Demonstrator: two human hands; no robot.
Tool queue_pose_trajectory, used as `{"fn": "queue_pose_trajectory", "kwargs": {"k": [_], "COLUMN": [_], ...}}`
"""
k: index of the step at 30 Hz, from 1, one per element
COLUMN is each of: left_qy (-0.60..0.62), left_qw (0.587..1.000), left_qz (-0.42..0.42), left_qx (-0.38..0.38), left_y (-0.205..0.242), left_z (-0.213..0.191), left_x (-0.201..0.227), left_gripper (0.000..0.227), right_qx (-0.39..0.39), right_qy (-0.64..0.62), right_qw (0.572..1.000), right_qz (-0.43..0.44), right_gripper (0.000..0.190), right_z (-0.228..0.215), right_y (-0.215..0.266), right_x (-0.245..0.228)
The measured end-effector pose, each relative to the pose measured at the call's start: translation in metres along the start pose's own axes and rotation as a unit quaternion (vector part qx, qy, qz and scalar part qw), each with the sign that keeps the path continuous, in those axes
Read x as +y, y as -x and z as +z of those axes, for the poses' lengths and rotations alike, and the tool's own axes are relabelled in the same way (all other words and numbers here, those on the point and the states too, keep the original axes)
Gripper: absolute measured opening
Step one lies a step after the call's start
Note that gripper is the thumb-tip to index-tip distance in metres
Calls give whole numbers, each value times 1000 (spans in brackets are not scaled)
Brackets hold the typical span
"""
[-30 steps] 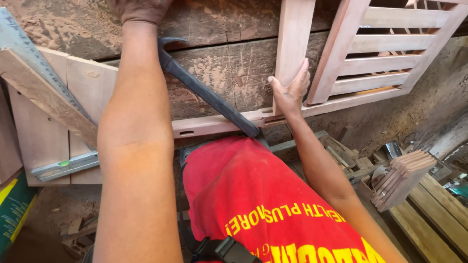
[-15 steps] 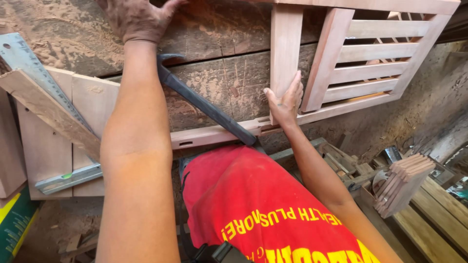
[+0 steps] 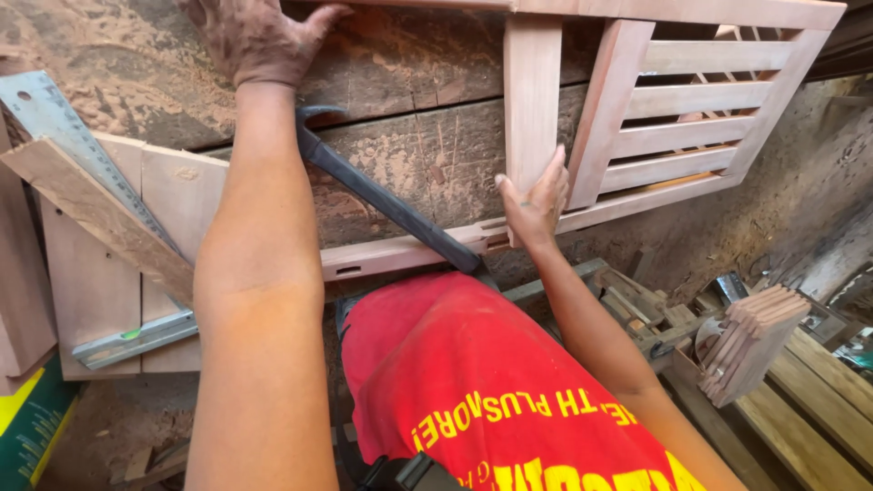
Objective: The person assembles a wooden chair frame by hammering nails into joints, measuring and marking slats with a square and pen, and fitting pieces into place. They use a hammer, square, and pen to join and align the components on a workbench.
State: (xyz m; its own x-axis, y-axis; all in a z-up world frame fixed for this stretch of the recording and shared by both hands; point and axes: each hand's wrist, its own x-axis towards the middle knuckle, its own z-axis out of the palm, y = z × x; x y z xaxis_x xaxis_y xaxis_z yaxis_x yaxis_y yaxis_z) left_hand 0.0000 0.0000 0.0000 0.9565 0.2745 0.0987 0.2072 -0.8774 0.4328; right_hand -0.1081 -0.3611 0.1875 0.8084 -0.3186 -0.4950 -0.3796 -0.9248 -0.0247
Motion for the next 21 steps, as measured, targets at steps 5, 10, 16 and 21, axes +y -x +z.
{"fn": "queue_pose_trajectory", "kwargs": {"k": [5,10,16,21], "left_qy": [13,30,12,-22], "left_qw": [1000,999,999,999], "left_qz": [12,16,47,40], "left_qx": [-6,-41,13,-4], "left_y": [-1,-12,-25,-24], "left_z": [2,-26,-40,-33], "left_x": [-4,7,19,18], "left_gripper": [98,101,89,90], "right_qx": [-1,80,55,99], "right_qy": [-31,-1,111,17], "right_qw": [999,980,959,958], "right_qz": [42,-181,-256,-270], "right_gripper": [104,100,95,77], "right_z": [2,-9,14,4], "right_y": [21,37,-8,24], "right_x": [2,21,-14,16]}}
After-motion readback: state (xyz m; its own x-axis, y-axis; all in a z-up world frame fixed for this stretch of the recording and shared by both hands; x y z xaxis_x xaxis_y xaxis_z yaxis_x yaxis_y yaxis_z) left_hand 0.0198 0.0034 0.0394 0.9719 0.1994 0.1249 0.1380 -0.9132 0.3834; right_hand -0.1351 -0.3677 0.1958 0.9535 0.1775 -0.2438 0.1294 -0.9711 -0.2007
